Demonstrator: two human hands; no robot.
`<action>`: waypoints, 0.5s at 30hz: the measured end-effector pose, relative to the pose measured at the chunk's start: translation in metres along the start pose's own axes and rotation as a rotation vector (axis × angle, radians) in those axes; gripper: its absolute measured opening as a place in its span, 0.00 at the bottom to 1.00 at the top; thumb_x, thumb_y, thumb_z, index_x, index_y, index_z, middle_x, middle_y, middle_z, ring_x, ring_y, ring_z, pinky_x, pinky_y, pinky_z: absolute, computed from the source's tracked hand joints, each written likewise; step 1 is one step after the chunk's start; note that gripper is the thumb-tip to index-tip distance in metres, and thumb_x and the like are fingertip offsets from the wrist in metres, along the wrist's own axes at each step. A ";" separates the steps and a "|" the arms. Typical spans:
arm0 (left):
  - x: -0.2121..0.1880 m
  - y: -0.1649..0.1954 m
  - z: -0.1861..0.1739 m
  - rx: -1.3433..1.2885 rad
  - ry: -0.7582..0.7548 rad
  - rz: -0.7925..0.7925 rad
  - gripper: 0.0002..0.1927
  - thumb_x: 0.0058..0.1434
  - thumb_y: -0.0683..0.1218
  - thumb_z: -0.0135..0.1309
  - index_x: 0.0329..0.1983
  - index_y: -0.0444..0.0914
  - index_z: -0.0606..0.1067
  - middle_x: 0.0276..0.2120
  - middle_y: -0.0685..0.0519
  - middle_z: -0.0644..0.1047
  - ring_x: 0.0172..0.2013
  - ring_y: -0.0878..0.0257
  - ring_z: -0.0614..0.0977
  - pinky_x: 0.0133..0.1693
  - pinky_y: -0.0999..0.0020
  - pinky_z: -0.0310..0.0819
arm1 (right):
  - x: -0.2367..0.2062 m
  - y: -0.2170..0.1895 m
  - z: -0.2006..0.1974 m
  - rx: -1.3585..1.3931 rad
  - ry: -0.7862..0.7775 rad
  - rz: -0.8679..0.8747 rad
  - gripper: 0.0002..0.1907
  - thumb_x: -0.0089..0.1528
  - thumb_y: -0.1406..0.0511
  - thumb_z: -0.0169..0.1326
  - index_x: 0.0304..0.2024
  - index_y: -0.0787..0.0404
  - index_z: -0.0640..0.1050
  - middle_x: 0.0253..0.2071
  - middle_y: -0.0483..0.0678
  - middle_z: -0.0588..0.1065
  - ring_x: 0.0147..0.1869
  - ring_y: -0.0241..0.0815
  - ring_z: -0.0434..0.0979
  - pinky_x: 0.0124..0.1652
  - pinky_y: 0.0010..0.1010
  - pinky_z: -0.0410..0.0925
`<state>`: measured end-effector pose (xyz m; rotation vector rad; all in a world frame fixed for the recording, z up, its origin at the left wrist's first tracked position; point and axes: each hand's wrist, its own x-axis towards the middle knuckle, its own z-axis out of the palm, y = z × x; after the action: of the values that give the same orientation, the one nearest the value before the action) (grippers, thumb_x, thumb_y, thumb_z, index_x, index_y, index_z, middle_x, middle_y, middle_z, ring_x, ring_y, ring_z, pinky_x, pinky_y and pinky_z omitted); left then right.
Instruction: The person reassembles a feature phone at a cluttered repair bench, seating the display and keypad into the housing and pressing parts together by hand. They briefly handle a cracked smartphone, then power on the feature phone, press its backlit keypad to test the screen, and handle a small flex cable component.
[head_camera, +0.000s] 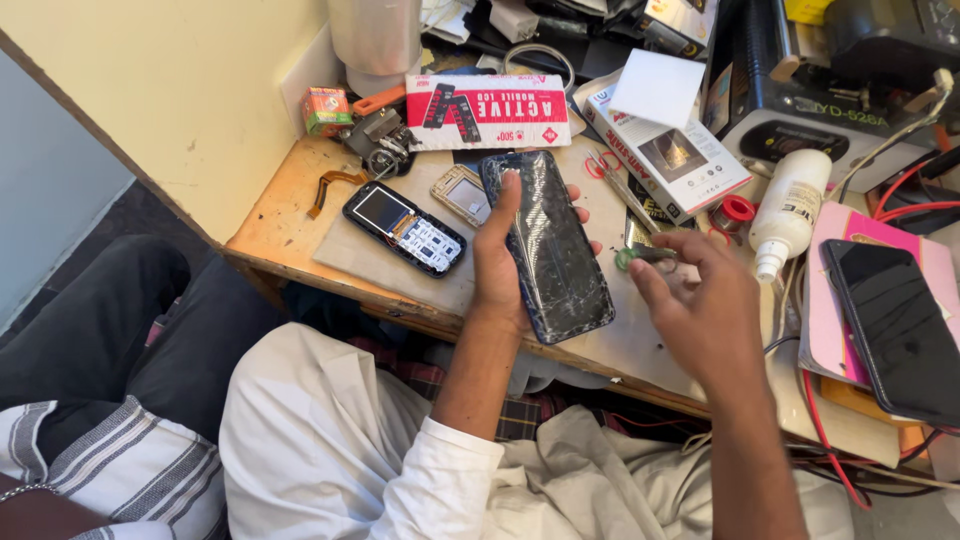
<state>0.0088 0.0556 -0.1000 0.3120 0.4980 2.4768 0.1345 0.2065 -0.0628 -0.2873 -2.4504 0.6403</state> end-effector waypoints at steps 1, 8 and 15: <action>0.002 -0.001 0.000 0.039 0.003 0.009 0.35 0.68 0.68 0.52 0.56 0.31 0.71 0.38 0.43 0.77 0.33 0.53 0.83 0.36 0.59 0.82 | -0.002 -0.007 -0.002 -0.299 0.126 -0.219 0.20 0.62 0.58 0.67 0.51 0.62 0.80 0.53 0.55 0.80 0.56 0.52 0.79 0.53 0.38 0.72; 0.015 -0.010 0.007 0.206 0.083 0.212 0.36 0.65 0.68 0.53 0.59 0.34 0.67 0.41 0.46 0.74 0.31 0.58 0.81 0.34 0.63 0.81 | 0.009 -0.053 -0.004 0.067 -0.392 0.176 0.57 0.41 0.48 0.75 0.64 0.70 0.67 0.50 0.59 0.77 0.49 0.51 0.80 0.48 0.38 0.72; 0.022 -0.016 0.006 0.384 0.073 0.358 0.40 0.67 0.70 0.46 0.64 0.34 0.64 0.49 0.47 0.71 0.42 0.63 0.77 0.40 0.66 0.81 | 0.025 -0.055 -0.003 -0.034 -0.477 0.161 0.55 0.38 0.50 0.76 0.62 0.66 0.70 0.45 0.56 0.79 0.46 0.49 0.80 0.46 0.37 0.72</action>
<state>0.0014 0.0822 -0.0985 0.5003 1.0315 2.7303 0.1125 0.1685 -0.0208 -0.3840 -2.9170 0.8115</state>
